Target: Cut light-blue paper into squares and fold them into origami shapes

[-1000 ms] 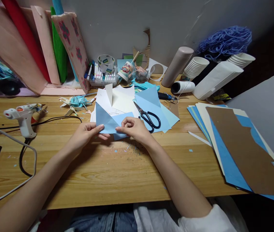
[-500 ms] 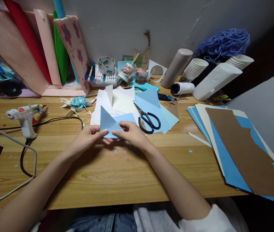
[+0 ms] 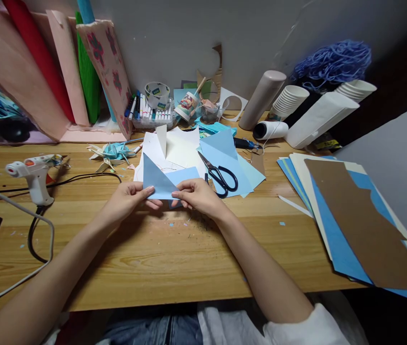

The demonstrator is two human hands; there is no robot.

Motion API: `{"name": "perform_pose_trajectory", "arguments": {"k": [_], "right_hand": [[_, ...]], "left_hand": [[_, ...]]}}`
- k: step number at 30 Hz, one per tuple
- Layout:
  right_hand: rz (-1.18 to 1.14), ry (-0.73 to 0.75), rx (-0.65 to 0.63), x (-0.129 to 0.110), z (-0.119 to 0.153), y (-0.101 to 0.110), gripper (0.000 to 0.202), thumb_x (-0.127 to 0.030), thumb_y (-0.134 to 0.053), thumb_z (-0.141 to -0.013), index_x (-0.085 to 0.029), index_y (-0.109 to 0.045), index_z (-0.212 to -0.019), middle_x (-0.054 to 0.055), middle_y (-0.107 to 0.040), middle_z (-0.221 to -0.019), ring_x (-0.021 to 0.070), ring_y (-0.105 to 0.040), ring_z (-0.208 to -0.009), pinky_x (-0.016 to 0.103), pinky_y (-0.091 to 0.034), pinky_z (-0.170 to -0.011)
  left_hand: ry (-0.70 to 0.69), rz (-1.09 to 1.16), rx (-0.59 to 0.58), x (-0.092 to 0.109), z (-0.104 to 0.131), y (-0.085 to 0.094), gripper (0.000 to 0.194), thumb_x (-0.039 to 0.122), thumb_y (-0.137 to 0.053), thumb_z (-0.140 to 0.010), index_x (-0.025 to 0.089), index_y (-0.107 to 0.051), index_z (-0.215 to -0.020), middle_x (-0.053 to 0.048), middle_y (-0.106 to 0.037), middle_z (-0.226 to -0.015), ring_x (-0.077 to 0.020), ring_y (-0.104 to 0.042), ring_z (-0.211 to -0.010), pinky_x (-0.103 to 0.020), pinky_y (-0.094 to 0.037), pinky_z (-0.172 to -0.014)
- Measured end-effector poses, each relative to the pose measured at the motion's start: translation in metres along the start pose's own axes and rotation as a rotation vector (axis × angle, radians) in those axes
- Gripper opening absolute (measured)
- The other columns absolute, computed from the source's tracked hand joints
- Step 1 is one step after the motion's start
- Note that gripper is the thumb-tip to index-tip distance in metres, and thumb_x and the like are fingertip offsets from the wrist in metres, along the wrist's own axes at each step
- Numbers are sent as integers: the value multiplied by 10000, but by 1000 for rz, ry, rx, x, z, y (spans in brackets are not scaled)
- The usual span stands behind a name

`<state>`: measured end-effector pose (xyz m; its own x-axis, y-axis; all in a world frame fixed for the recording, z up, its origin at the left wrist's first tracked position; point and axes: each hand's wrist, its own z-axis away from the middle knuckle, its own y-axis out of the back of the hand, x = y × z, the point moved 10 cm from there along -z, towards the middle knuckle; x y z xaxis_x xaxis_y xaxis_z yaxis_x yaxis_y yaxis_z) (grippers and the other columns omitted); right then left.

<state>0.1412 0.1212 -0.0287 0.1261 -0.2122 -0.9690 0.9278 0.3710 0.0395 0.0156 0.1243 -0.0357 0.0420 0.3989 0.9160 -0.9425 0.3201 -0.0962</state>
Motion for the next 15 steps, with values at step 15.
{"name": "perform_pose_trajectory", "arguments": {"k": [15], "right_hand": [[32, -67, 117, 10, -1, 22, 263, -350, -718, -628, -121, -594, -598, 6, -606, -483, 61, -507, -387, 184, -410, -397]], "left_hand": [[-39, -48, 88, 4, -3, 14, 283, 375, -648, -704, 97, -607, -732, -98, -708, -668, -178, -660, -559, -254, -510, -532]]}}
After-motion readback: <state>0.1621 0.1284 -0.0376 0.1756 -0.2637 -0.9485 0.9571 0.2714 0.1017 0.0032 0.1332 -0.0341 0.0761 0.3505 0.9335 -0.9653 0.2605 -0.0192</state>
